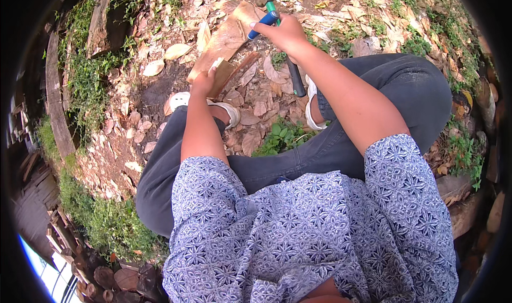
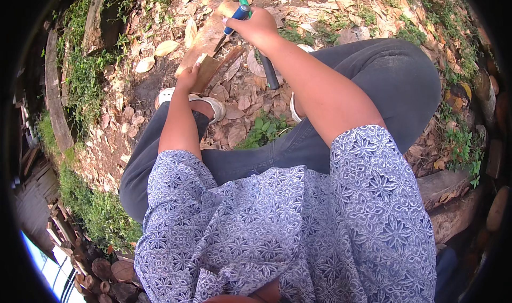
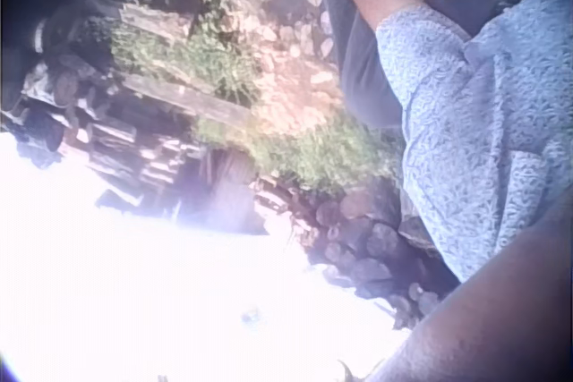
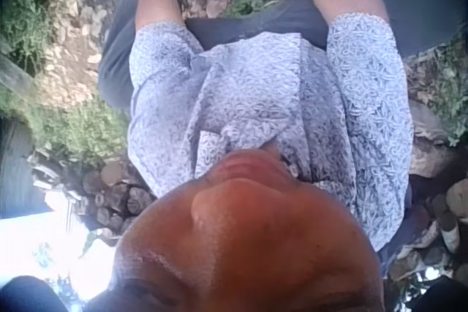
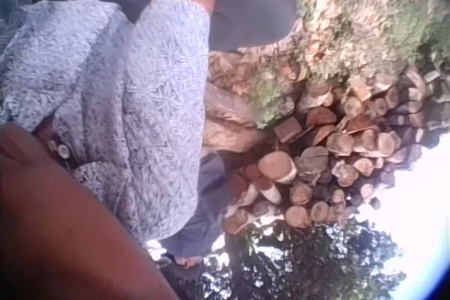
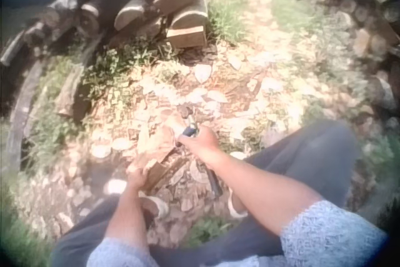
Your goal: The person sits on the ground and uses a hammer to drive nails into a small wooden block. They repeatedly position the nail and strike it with the hammer, occasionally adjusting the wood or the nail.
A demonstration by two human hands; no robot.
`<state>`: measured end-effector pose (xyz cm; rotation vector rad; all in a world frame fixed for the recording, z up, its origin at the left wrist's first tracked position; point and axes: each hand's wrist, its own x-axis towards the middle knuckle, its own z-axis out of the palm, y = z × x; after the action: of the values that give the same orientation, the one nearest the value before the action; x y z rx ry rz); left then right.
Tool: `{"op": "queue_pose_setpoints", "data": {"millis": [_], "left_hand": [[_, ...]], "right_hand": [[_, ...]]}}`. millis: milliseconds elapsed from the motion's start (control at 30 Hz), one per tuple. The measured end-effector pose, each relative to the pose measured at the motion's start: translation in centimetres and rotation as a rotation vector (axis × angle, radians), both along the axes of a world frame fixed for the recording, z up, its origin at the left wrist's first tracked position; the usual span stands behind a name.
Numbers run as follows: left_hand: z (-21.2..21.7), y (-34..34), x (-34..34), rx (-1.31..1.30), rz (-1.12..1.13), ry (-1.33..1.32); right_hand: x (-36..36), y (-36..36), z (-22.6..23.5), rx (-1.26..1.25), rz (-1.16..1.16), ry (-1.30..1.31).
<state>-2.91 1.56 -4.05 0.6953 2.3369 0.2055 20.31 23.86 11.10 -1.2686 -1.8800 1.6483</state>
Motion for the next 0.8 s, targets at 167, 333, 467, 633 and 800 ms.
{"op": "queue_pose_setpoints", "data": {"millis": [167, 333, 467, 633, 800], "left_hand": [[2.3, 1.4, 2.9, 0.148, 0.054, 0.060], [4.9, 4.4, 0.3, 0.343, 0.246, 0.003], [6.4, 5.3, -1.6, 0.537, 0.249, 0.087], [5.0, 3.0, 0.7, 0.211, 0.000, 0.080], [0.2, -0.4, 2.8, 0.151, -0.186, 0.170]], "right_hand": [[-0.5, -0.5, 0.7, 0.089, -0.019, -0.050], [-0.8, -0.7, 1.5, 0.007, 0.006, -0.020], [-1.2, -0.9, 1.3, -0.002, 0.012, -0.044], [-0.9, -0.7, 1.1, -0.017, 0.015, -0.135], [-1.3, -0.7, 1.0, 0.029, 0.018, -0.135]]}}
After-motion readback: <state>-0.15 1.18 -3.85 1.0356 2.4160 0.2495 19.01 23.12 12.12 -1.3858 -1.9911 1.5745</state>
